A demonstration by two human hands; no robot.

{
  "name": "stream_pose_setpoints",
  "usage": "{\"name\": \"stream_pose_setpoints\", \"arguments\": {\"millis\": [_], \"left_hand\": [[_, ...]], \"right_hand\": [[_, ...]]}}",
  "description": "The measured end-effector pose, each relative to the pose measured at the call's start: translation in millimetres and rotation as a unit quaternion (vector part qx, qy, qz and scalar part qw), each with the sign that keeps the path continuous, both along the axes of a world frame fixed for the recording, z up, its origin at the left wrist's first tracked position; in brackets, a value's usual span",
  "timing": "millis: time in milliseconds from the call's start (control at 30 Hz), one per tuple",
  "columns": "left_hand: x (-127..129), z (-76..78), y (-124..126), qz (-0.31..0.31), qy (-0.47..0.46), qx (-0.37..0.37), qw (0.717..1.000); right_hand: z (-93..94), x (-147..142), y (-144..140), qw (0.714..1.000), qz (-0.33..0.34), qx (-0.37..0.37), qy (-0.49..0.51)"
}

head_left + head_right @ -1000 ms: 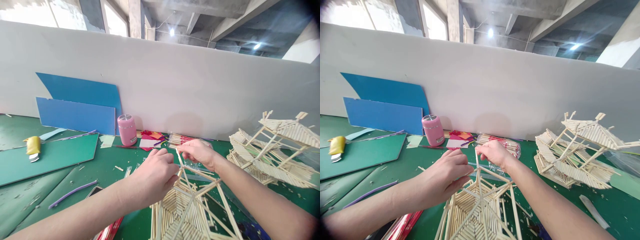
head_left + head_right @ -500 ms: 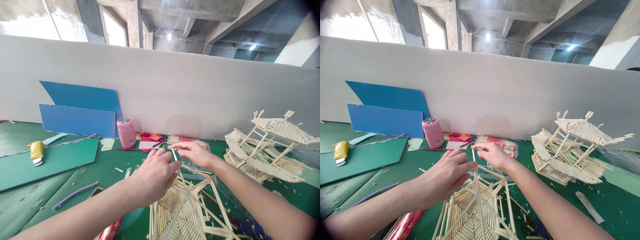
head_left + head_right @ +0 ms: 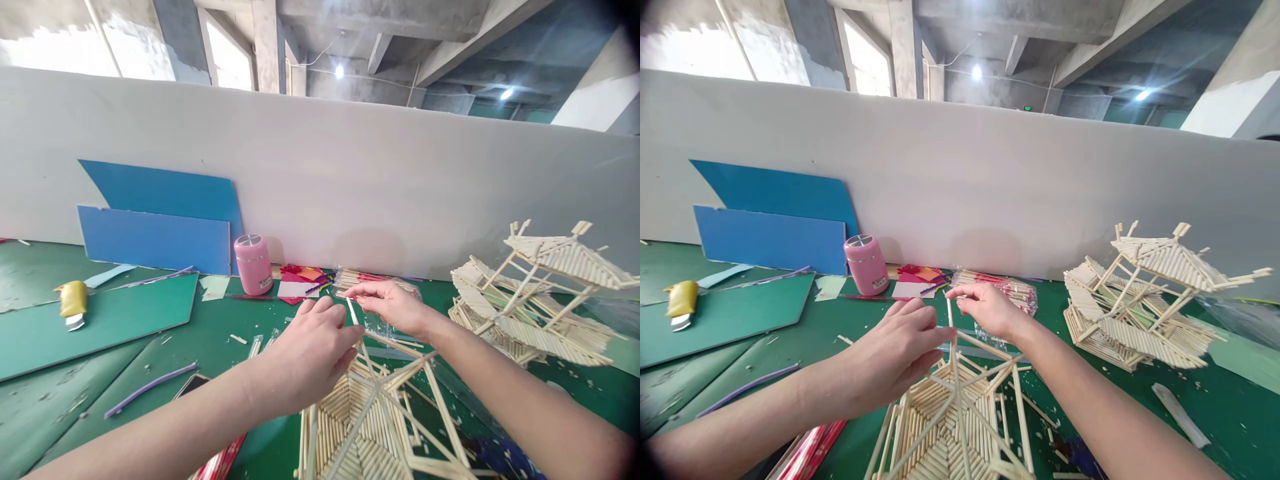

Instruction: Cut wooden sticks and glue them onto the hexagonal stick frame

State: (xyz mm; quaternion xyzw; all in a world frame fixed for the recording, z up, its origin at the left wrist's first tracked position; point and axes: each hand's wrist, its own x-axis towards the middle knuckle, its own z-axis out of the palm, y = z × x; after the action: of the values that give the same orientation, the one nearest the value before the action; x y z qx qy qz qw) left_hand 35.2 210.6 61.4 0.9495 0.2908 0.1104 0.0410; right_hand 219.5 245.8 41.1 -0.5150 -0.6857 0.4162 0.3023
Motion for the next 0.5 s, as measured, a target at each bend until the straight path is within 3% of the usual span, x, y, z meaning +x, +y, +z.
{"name": "stream_pose_setpoints", "arguments": {"millis": [200,300,400,500], "left_hand": [[1.8,1.0,-0.6,0.006,0.005,0.001,1.0],[-3.2,8.7,0.1,0.012,-0.021,0.013,1.0],[-19.7,24.9,-4.5,0.048,-0.114,0.056,0.991],[-47.4,38.5,-20.9,0.116,-0.234,0.121,0.958]], "right_hand": [[-1.5,-0.8,-0.5,1.0,-0.006,0.002,0.003],[1.3,2.6,-2.7,0.999,-0.031,0.011,0.01],[9.6,14.2,-10.7,0.996,-0.085,0.032,0.021],[20.3,33.6,-30.1,0.985,-0.155,0.062,0.035]]}}
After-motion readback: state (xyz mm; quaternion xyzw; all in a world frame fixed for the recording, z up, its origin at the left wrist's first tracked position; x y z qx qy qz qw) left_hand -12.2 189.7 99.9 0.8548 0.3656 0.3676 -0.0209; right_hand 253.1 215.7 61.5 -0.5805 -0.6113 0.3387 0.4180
